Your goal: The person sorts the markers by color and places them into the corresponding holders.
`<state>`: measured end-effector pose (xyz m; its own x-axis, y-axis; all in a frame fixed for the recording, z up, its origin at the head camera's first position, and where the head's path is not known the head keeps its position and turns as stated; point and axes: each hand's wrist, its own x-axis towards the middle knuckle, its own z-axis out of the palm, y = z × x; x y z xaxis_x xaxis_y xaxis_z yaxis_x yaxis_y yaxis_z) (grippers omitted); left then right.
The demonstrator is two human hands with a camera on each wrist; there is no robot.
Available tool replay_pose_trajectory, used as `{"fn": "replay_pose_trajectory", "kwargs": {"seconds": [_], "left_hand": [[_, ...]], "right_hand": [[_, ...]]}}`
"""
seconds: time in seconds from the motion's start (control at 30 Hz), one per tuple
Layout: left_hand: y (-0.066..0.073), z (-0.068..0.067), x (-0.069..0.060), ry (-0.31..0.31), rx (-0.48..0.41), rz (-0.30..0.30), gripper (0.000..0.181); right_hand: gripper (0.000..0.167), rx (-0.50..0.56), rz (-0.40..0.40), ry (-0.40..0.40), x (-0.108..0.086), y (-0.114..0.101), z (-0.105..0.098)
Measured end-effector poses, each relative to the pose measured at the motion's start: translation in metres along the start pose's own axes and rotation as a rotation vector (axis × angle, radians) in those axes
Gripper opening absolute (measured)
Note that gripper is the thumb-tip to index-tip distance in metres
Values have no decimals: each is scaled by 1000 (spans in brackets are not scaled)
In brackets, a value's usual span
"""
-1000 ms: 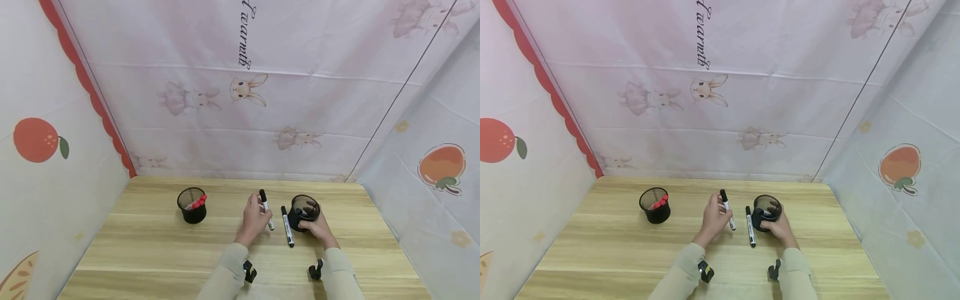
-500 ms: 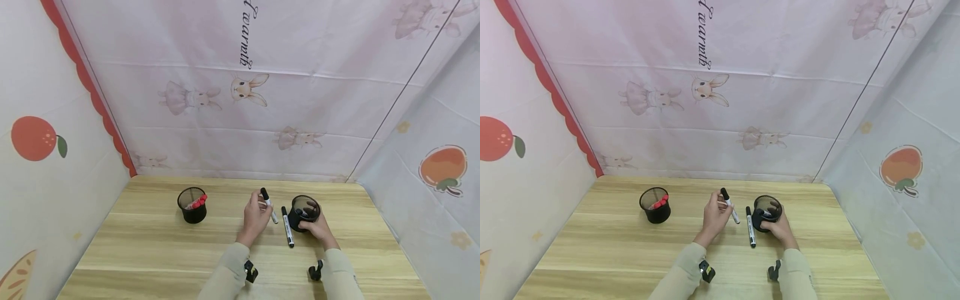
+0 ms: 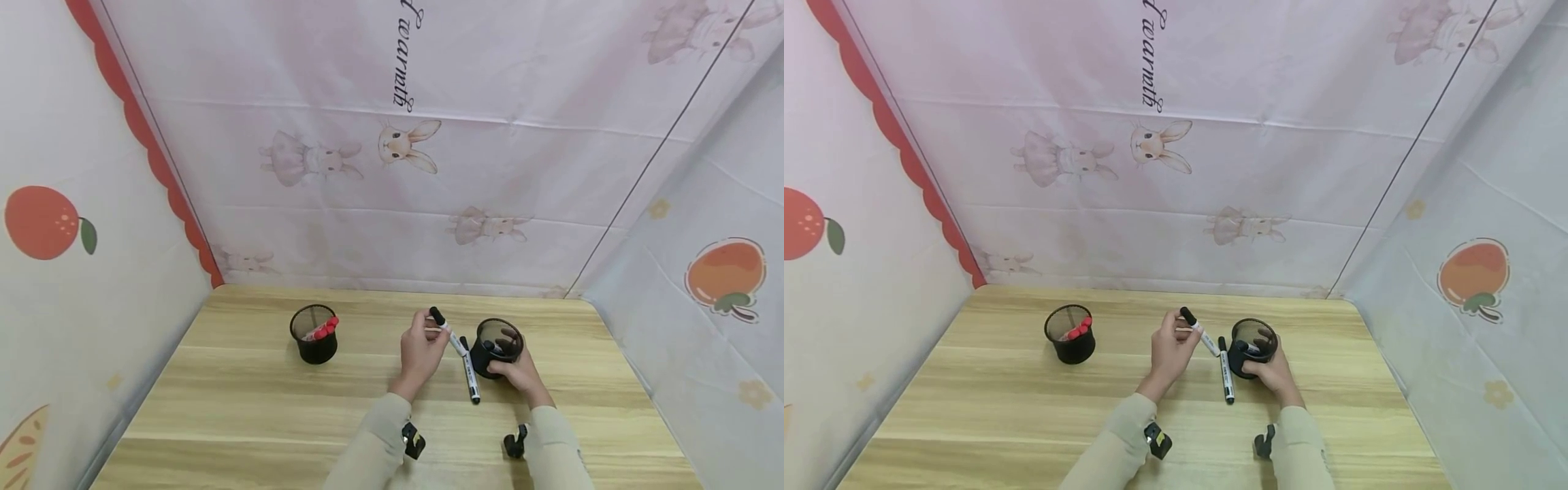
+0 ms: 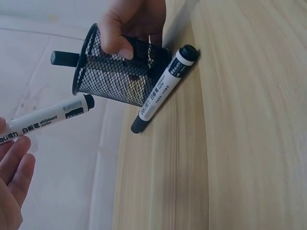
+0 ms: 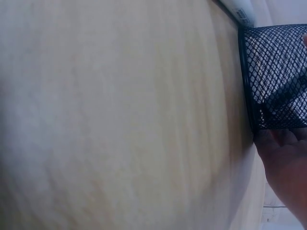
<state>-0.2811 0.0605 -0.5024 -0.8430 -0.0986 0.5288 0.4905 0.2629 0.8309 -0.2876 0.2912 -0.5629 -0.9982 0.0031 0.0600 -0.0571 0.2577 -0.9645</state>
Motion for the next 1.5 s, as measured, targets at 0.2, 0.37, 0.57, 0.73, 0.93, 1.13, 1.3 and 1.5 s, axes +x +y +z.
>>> {"fn": "replay_pose_trajectory", "kwargs": {"seconds": [0.2, 0.37, 0.57, 0.73, 0.93, 1.13, 1.3, 1.5], "left_hand": [[0, 2, 0, 34, -78, -10, 27], [0, 3, 1, 62, -103, -10, 27], [2, 5, 0, 87, -141, -64, 26], [7, 9, 1, 70, -189, -116, 25], [12, 13, 3, 32, -176, -86, 25], [19, 13, 7, 38, -142, -32, 24], [19, 16, 7, 12, -141, -22, 24], [18, 20, 5, -29, -126, -47, 20]], "right_hand": [[85, -5, -10, 1, 0, 0, 0], [85, -14, -1, 2, 1, 1, 1], [85, -1, 29, 4, 1, -4, 1], [84, 16, 26, -14, -6, -23, 2], [83, 8, 27, -25, -10, -32, 2], [86, -2, 42, -13, -1, -13, -1], [87, -1, 11, 1, 2, -3, 0], [89, -25, -27, -25, 3, -2, -4]]}}
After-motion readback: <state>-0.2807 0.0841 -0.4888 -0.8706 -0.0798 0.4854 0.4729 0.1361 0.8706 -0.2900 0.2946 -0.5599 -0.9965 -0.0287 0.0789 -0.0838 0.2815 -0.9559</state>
